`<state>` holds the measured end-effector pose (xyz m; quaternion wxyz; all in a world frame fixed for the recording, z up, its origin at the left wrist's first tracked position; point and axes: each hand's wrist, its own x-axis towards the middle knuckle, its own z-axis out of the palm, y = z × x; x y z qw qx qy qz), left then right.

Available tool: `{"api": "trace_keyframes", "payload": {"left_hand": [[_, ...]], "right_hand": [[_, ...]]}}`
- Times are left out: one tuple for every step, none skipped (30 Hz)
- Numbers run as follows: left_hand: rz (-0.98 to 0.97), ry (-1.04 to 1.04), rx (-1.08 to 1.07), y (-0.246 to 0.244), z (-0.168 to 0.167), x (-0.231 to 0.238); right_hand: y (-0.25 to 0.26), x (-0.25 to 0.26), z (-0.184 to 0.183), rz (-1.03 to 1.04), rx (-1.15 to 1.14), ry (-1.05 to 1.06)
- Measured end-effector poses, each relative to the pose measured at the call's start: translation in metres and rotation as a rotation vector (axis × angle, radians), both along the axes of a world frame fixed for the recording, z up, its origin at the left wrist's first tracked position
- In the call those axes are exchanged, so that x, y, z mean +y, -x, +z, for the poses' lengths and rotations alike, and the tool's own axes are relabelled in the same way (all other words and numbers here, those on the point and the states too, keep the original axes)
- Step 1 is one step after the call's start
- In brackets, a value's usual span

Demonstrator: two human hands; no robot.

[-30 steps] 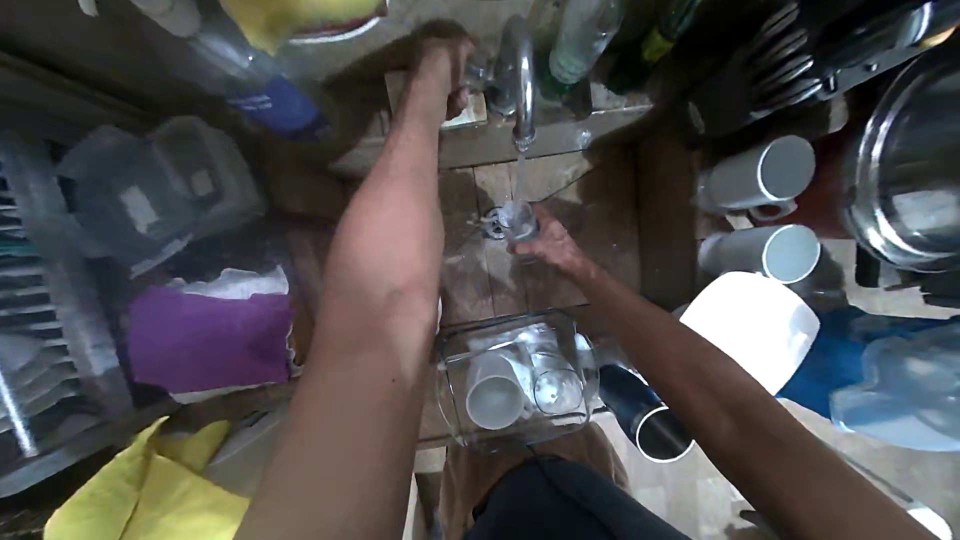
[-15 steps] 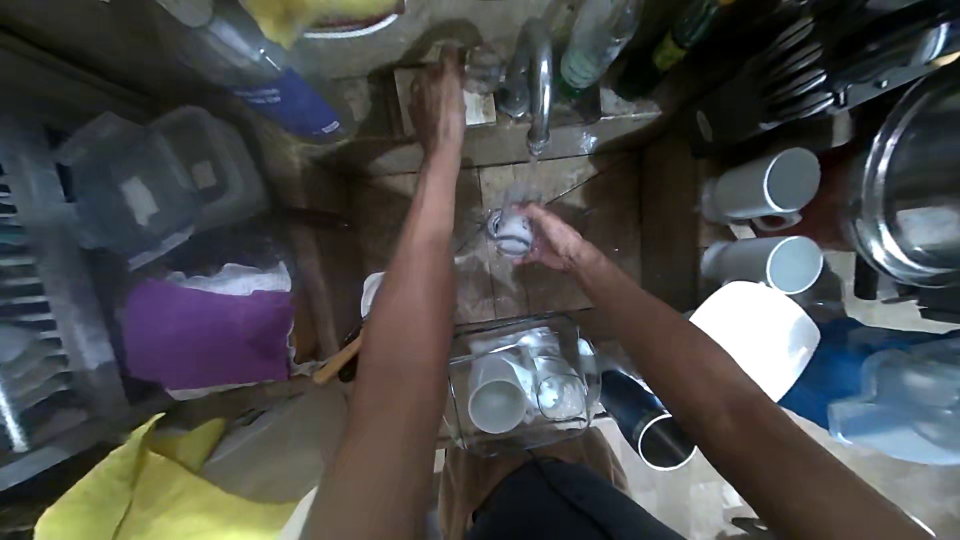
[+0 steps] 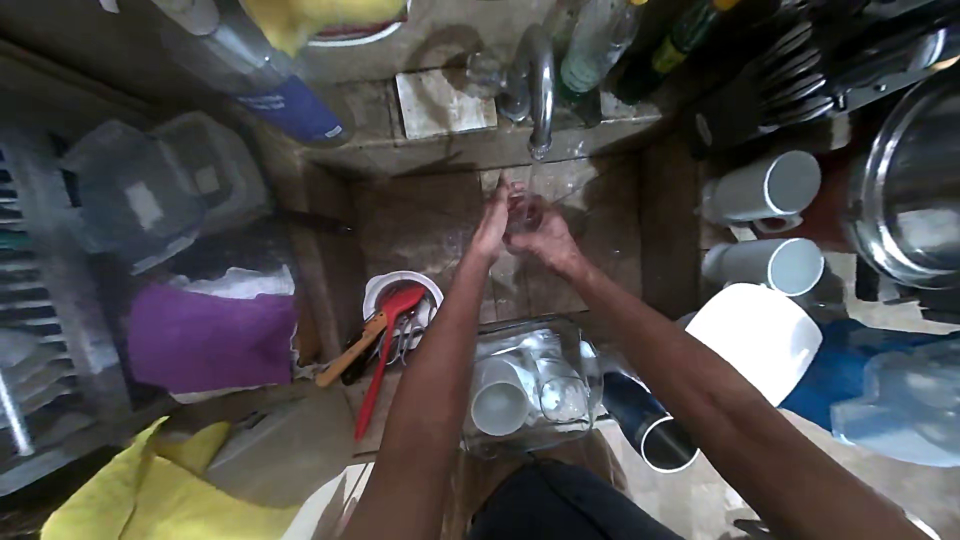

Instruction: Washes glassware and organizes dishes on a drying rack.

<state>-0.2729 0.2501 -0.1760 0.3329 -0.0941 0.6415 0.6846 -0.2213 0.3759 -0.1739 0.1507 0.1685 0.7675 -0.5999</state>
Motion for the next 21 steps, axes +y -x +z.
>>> {"api": "trace_keyframes", "payload": {"left_hand": [[0.035,-0.013,-0.081,-0.001,0.000,-0.002],[0.072,-0.012,-0.166,-0.002,-0.003,-0.005],[0.112,-0.003,-0.246,-0.004,-0.006,-0.007],[0.131,-0.003,-0.312,-0.006,-0.006,-0.008],[0.142,-0.006,-0.356,-0.006,-0.006,-0.009],[0.158,-0.011,-0.378,-0.007,-0.007,-0.010],[0.180,-0.010,-0.388,-0.008,-0.010,-0.010],[0.192,-0.015,-0.392,-0.010,-0.012,-0.011],[0.204,-0.015,-0.394,-0.014,-0.014,-0.011],[0.206,-0.019,-0.388,-0.014,-0.016,-0.011],[0.208,-0.021,-0.378,-0.013,-0.017,-0.012],[0.213,-0.019,-0.368,-0.013,-0.018,-0.013],[0.207,-0.027,-0.366,-0.014,-0.017,-0.015],[0.189,-0.033,-0.357,-0.015,-0.016,-0.016],[0.180,-0.043,-0.346,-0.015,-0.016,-0.017],[0.185,-0.049,-0.329,-0.013,-0.015,-0.017],[0.191,-0.065,-0.313,-0.013,-0.016,-0.016],[0.189,-0.083,-0.304,-0.015,-0.016,-0.016],[0.173,-0.101,-0.321,-0.016,-0.014,-0.015],[0.140,-0.122,-0.360,-0.016,-0.011,-0.014],[0.110,-0.146,-0.392,-0.014,-0.009,-0.011]], "right_hand": [[0.000,-0.001,0.002,-0.004,0.034,-0.055],[0.001,-0.003,0.001,-0.020,0.043,-0.079],[0.000,-0.004,-0.002,-0.038,0.035,-0.078],[0.000,-0.005,-0.002,-0.044,0.026,-0.070],[0.001,-0.005,-0.002,-0.053,0.043,-0.054],[0.002,-0.005,-0.003,-0.055,0.070,-0.027],[0.003,-0.005,-0.005,-0.052,0.092,-0.012],[0.003,-0.006,-0.008,-0.049,0.084,-0.012],[0.000,-0.005,-0.012,-0.051,0.055,-0.013],[0.001,-0.004,-0.013,-0.038,0.047,-0.030],[0.002,-0.003,-0.012,-0.024,0.059,-0.033],[0.001,-0.003,-0.009,-0.021,0.068,-0.020],[0.000,-0.004,-0.008,-0.023,0.059,-0.012],[-0.001,-0.005,-0.008,-0.021,0.019,-0.003],[-0.001,-0.005,-0.007,-0.014,-0.041,0.026],[0.001,-0.003,-0.004,-0.010,-0.100,0.089],[0.001,-0.002,0.000,-0.021,-0.170,0.179],[-0.001,-0.002,0.004,-0.049,-0.260,0.296],[-0.004,-0.002,0.006,-0.097,-0.361,0.438],[-0.003,-0.002,0.011,-0.141,-0.458,0.555],[0.000,-0.001,0.013,-0.185,-0.529,0.654]]}}
